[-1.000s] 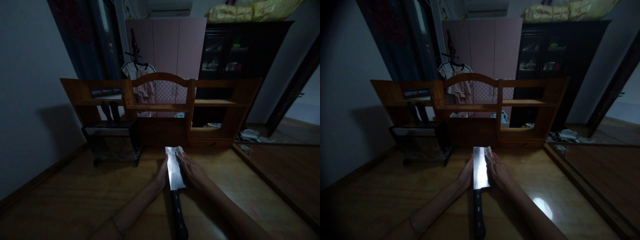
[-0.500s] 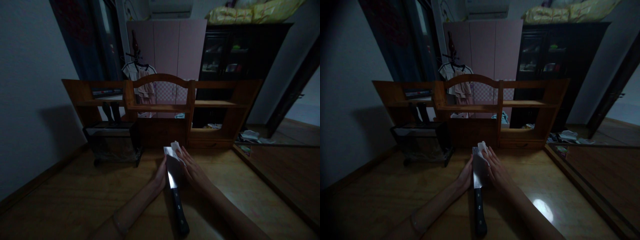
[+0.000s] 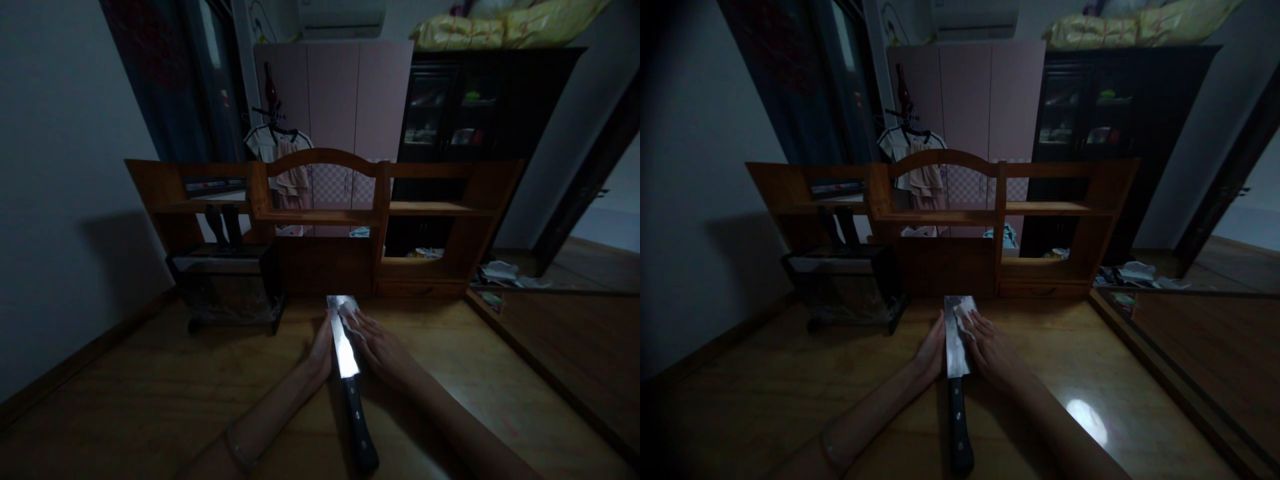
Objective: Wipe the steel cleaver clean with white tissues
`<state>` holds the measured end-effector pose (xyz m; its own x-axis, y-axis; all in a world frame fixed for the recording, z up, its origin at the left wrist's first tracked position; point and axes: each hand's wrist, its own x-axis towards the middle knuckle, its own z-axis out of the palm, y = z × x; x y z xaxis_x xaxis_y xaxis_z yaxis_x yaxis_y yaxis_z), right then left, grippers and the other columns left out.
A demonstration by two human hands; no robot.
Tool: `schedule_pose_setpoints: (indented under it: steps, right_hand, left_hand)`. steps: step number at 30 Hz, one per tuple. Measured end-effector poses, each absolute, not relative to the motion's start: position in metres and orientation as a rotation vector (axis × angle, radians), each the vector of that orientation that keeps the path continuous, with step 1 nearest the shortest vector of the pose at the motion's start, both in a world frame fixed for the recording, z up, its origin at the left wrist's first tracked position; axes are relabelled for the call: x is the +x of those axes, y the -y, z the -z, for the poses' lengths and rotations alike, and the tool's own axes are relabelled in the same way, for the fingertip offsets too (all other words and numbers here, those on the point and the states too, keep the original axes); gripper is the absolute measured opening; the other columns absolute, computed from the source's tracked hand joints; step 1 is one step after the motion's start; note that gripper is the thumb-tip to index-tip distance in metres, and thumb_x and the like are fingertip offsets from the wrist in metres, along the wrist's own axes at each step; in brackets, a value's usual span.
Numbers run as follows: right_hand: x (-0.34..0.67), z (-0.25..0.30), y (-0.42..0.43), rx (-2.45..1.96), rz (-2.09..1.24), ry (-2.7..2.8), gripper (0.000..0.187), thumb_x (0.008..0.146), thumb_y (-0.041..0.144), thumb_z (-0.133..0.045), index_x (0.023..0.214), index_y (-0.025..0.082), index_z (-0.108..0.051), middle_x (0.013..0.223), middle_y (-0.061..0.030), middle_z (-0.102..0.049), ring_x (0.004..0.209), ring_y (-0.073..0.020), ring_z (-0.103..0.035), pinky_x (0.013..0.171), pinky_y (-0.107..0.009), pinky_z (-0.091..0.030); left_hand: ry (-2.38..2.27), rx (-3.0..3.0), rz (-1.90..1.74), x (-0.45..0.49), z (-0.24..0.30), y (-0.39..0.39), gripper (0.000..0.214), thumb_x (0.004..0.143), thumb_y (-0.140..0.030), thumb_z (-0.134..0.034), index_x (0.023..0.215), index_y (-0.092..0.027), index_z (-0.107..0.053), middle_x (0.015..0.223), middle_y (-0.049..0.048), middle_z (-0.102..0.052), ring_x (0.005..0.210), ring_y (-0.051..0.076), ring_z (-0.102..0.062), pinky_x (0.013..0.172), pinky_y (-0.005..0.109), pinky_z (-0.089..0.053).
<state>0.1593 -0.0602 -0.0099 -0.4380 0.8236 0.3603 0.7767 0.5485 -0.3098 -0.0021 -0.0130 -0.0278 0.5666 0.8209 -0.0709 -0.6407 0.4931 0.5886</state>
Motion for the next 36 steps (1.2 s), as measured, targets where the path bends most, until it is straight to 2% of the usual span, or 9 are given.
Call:
schedule_pose_setpoints:
  steps: [5, 10, 14, 18, 21, 24, 29, 31, 36]
  right_hand:
    - [0.171, 0.021, 0.051, -1.433, -0.001, 2.192, 0.048, 0.101, 0.033, -0.029, 0.146, 0.019, -0.037, 0.152, -0.0076, -0.032, 0.142, -0.0226, -0.027, 0.116, -0.047, -0.030]
    - [0.164, 0.007, 0.061, -1.265, 0.004, 2.227, 0.047, 0.101, 0.029, -0.029, 0.148, 0.022, -0.032, 0.154, -0.0037, -0.029, 0.143, -0.0204, -0.023, 0.117, -0.046, -0.027]
    - [0.146, -0.003, 0.073, -1.173, -0.141, 2.357, 0.048, 0.102, 0.032, -0.028, 0.150, 0.028, -0.025, 0.156, 0.0011, -0.023, 0.144, -0.0180, -0.021, 0.119, -0.043, -0.025]
    - [0.142, 0.002, 0.072, -1.166, -0.182, 2.391, 0.049, 0.102, 0.033, -0.027, 0.150, 0.027, -0.024, 0.156, 0.0006, -0.022, 0.143, -0.0175, -0.021, 0.119, -0.042, -0.025]
    - [0.149, 0.007, 0.066, -1.232, -0.157, 2.371, 0.048, 0.101, 0.033, -0.027, 0.149, 0.024, -0.029, 0.154, -0.0014, -0.028, 0.142, -0.0180, -0.025, 0.118, -0.043, -0.027]
    - [0.157, 0.008, 0.063, -1.317, -0.085, 2.329, 0.046, 0.101, 0.032, -0.029, 0.145, 0.022, -0.039, 0.151, -0.0032, -0.035, 0.140, -0.0205, -0.032, 0.115, -0.043, -0.031]
    - [0.164, 0.011, 0.060, -1.590, 0.080, 2.238, 0.042, 0.099, 0.029, -0.030, 0.123, 0.014, -0.061, 0.124, -0.0158, -0.064, 0.114, -0.0287, -0.060, 0.100, -0.046, -0.047]
    - [0.167, 0.014, 0.058, -1.624, 0.132, 2.221, 0.042, 0.098, 0.026, -0.031, 0.126, 0.012, -0.059, 0.127, -0.0174, -0.061, 0.117, -0.0300, -0.058, 0.101, -0.049, -0.045]
    - [0.163, 0.009, 0.059, -1.430, 0.178, 2.191, 0.049, 0.098, 0.026, -0.031, 0.144, 0.015, -0.039, 0.150, -0.0106, -0.037, 0.140, -0.0248, -0.032, 0.115, -0.048, -0.030]
  left_hand:
    - [-0.341, 0.586, -0.924, -0.001, 0.031, 0.011, 0.056, 0.096, -0.053, -0.040, 0.127, -0.009, -0.058, 0.129, 0.0144, -0.061, 0.122, 0.027, -0.055, 0.112, 0.038, -0.034]
    - [-0.330, 0.562, -0.908, -0.002, 0.031, 0.011, 0.056, 0.096, -0.052, -0.040, 0.127, -0.009, -0.058, 0.126, 0.0148, -0.062, 0.123, 0.026, -0.054, 0.111, 0.036, -0.035]
    - [-0.443, 0.493, -0.918, -0.003, 0.032, 0.011, 0.054, 0.095, -0.053, -0.041, 0.114, -0.008, -0.063, 0.113, 0.0161, -0.068, 0.113, 0.027, -0.061, 0.107, 0.038, -0.039]
    - [-0.430, 0.494, -0.892, -0.002, 0.032, 0.010, 0.060, 0.096, -0.057, -0.034, 0.103, -0.006, -0.066, 0.103, 0.0190, -0.069, 0.106, 0.029, -0.064, 0.104, 0.041, -0.041]
    - [-0.390, 0.504, -0.895, -0.003, 0.031, 0.009, 0.061, 0.097, -0.056, -0.029, 0.110, -0.007, -0.064, 0.108, 0.0177, -0.068, 0.108, 0.028, -0.063, 0.105, 0.042, -0.039]
    - [-0.386, 0.519, -0.924, -0.005, 0.032, 0.008, 0.058, 0.098, -0.054, -0.030, 0.117, -0.009, -0.061, 0.115, 0.0158, -0.067, 0.109, 0.027, -0.063, 0.106, 0.041, -0.038]
    - [-0.407, 0.568, -0.935, -0.005, 0.035, 0.007, 0.053, 0.096, -0.051, -0.038, 0.117, -0.008, -0.062, 0.111, 0.0148, -0.069, 0.102, 0.027, -0.065, 0.104, 0.041, -0.041]
    - [-0.395, 0.576, -0.933, -0.005, 0.035, 0.007, 0.055, 0.096, -0.053, -0.038, 0.117, -0.008, -0.063, 0.112, 0.0156, -0.068, 0.104, 0.028, -0.064, 0.103, 0.041, -0.041]
    - [-0.374, 0.561, -0.961, -0.003, 0.034, 0.007, 0.053, 0.098, -0.051, -0.035, 0.117, -0.010, -0.063, 0.114, 0.0134, -0.068, 0.105, 0.024, -0.064, 0.104, 0.037, -0.041]
